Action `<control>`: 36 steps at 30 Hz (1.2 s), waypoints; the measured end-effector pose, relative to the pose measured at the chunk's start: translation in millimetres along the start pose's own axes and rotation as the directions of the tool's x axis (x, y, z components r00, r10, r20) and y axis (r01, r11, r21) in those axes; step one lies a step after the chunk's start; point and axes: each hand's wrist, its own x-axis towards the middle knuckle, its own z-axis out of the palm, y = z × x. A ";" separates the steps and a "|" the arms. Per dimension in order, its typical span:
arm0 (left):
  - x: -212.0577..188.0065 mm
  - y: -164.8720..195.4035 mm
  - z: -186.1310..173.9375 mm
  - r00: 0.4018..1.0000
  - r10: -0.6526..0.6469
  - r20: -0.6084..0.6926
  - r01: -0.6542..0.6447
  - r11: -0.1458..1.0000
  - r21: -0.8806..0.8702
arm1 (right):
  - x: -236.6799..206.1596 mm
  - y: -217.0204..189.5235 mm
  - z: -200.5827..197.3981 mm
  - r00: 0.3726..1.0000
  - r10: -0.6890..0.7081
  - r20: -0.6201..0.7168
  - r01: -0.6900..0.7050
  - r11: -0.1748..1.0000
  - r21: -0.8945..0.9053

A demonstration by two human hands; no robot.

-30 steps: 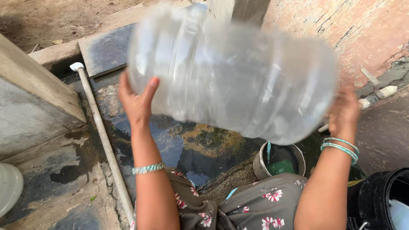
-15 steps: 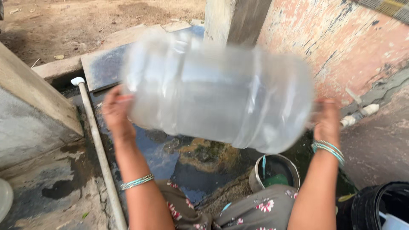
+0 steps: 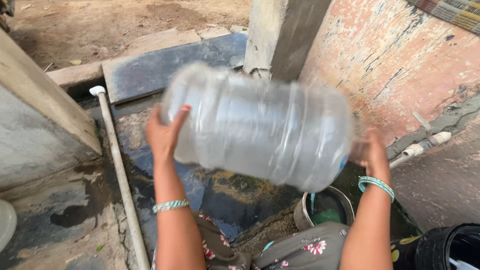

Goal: The person sits on the ground and scrubs the outside and neck of a large plastic water dispenser jug with a green scrub pad, then rinses it under a tap, shakes and rotates the jug to empty water, and pours water from a plastic pitcher into the jug. They handle the jug repeatedly, turning it over to reach different sides.

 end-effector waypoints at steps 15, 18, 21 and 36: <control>1.9 7.3 -27.8 0.979 0.111 0.173 0.025 0.772 -0.636 | 0.6 -16.0 2.6 0.900 -0.241 -0.364 0.315 0.935 0.161; -11.9 40.5 -58.7 0.930 0.364 0.046 -0.144 0.479 -0.866 | -33.9 -48.9 -10.3 0.786 -0.575 -0.229 0.596 0.603 0.531; -32.7 64.6 -73.9 0.864 0.502 -0.023 -0.311 0.499 -0.809 | -50.5 -50.0 -12.2 0.783 -0.601 -0.161 0.591 0.636 0.496; 11.0 -32.6 29.7 0.891 -0.315 0.327 0.076 0.814 0.576 | 12.8 115.3 7.9 0.757 0.654 0.009 -0.527 0.617 -0.584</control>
